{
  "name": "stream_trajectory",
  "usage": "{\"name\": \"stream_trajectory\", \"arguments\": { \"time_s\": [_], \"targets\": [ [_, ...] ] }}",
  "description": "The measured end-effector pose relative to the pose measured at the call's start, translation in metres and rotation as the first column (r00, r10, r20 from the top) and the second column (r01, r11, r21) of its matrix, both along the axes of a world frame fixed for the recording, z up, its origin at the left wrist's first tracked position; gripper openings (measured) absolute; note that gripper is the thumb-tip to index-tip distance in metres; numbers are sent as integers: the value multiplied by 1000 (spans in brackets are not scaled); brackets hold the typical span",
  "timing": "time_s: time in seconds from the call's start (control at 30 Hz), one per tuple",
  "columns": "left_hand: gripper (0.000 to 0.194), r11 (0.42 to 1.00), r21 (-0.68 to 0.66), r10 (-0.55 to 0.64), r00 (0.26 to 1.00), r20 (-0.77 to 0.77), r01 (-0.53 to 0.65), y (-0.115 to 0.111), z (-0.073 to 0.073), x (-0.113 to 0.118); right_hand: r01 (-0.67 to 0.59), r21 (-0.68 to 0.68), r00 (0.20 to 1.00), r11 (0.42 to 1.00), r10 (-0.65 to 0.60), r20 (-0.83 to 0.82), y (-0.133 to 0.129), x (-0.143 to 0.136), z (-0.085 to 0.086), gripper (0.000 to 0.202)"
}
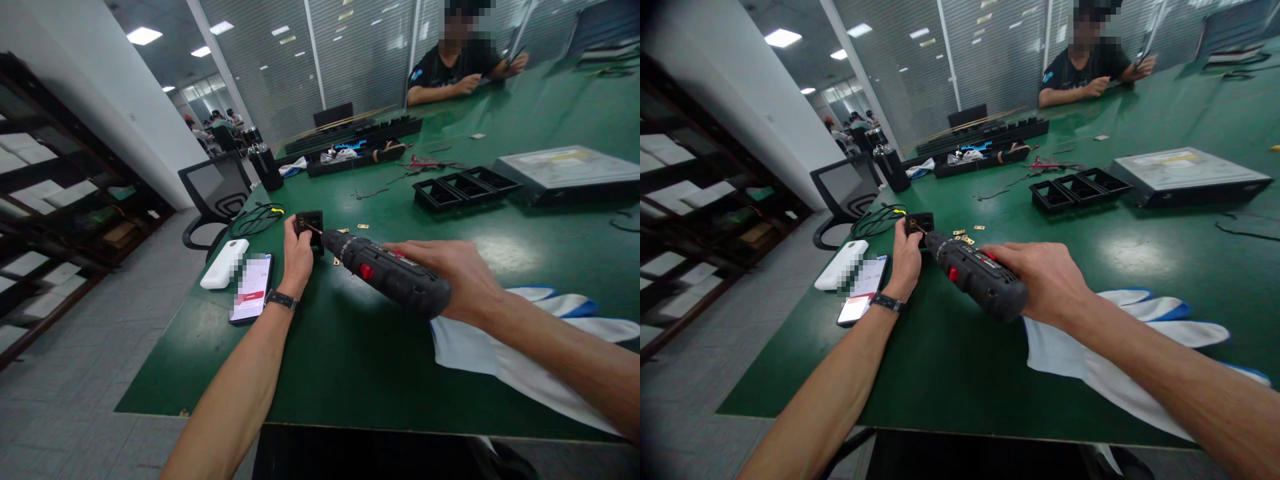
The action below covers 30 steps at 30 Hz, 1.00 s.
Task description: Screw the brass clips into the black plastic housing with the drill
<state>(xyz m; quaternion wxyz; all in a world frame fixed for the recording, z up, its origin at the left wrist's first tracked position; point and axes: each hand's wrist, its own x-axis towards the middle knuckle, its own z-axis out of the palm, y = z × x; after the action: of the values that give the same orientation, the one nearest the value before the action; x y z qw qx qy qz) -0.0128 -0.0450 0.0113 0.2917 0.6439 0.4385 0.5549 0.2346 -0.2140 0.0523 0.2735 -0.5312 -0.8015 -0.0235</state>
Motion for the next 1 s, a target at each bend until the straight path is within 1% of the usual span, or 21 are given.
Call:
{"name": "stream_trajectory", "arguments": {
  "time_s": [0.17,0.27,0.6,0.87,1.0],
  "targets": [
    [38,1000,0,-23,997,-68,23,-4,4,2,46,19,997,999,-47,67,3,-1,-3,52],
    [37,999,3,-37,997,-73,37,-3,3,2,58,7,996,998,-58,71,2,-2,-2,48],
    [34,1000,-2,-30,996,-80,30,4,-4,-1,62,-30,995,998,-59,85,2,-5,-1,36],
    [41,998,-8,-60,996,-64,60,11,-12,-3,88,-20,993,996,-86,77,1,-5,0,40],
    [35,999,-10,-45,997,-67,44,10,-10,-2,91,-45,989,995,-85,122,2,-7,0,43]
  ]
}}
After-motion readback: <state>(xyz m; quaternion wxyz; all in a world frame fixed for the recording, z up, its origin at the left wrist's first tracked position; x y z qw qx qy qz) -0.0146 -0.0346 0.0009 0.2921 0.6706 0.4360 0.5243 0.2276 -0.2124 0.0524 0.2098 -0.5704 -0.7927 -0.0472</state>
